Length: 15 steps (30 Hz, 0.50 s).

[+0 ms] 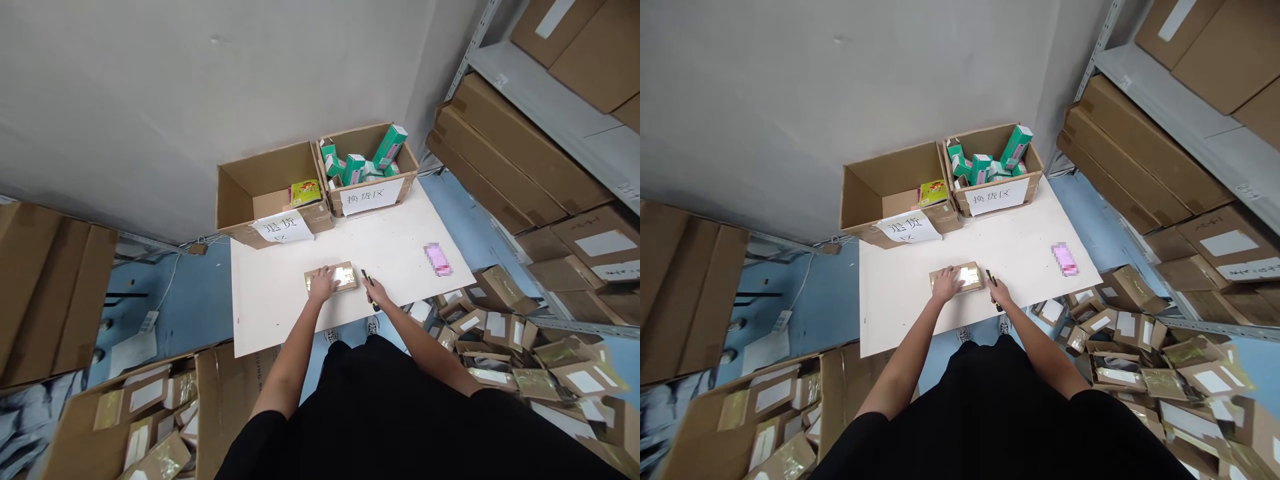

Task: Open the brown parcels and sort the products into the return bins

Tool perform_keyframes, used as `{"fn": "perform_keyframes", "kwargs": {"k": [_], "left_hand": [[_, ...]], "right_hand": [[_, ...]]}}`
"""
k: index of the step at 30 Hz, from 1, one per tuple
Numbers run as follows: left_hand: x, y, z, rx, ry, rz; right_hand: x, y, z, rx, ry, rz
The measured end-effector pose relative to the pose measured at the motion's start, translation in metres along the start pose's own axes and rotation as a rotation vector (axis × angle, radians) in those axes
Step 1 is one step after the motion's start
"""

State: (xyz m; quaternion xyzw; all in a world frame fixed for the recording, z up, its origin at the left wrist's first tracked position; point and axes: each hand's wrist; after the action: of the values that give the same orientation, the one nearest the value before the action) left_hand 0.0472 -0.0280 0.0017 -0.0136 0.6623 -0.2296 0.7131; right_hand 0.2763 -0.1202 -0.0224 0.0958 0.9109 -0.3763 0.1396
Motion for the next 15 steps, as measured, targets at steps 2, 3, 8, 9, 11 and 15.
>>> {"fn": "perform_keyframes", "kwargs": {"k": [2, 3, 8, 9, 11, 15], "left_hand": [[-0.004, -0.001, -0.012, -0.052, 0.012, 0.017], [-0.004, -0.005, -0.016, -0.091, 0.023, 0.013], [0.015, -0.042, -0.019, -0.320, 0.024, -0.004], [0.019, -0.050, -0.017, -0.303, 0.002, -0.028], [0.024, -0.061, -0.014, -0.220, -0.030, -0.055], [0.012, -0.053, -0.015, -0.026, 0.010, 0.015]], "right_hand": [[0.021, 0.004, -0.008, 0.014, -0.066, 0.013], [0.031, 0.008, -0.014, 0.021, -0.112, 0.044], [0.072, 0.048, -0.068, -0.023, -0.333, 0.260], [0.077, 0.058, -0.083, -0.049, -0.361, 0.269], [0.083, 0.073, -0.110, -0.137, -0.400, 0.242], [0.070, 0.079, -0.122, -0.239, -0.326, 0.275]]}}
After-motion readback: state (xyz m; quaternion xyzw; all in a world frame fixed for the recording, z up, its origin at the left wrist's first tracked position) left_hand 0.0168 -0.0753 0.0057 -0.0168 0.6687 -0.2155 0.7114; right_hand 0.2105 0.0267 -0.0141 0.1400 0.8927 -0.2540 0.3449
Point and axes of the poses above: each hand's wrist, its own y-axis towards the middle knuckle, its own x-axis out of the palm, z = x × y, and after that the axes turned 7 degrees about z, right-handed
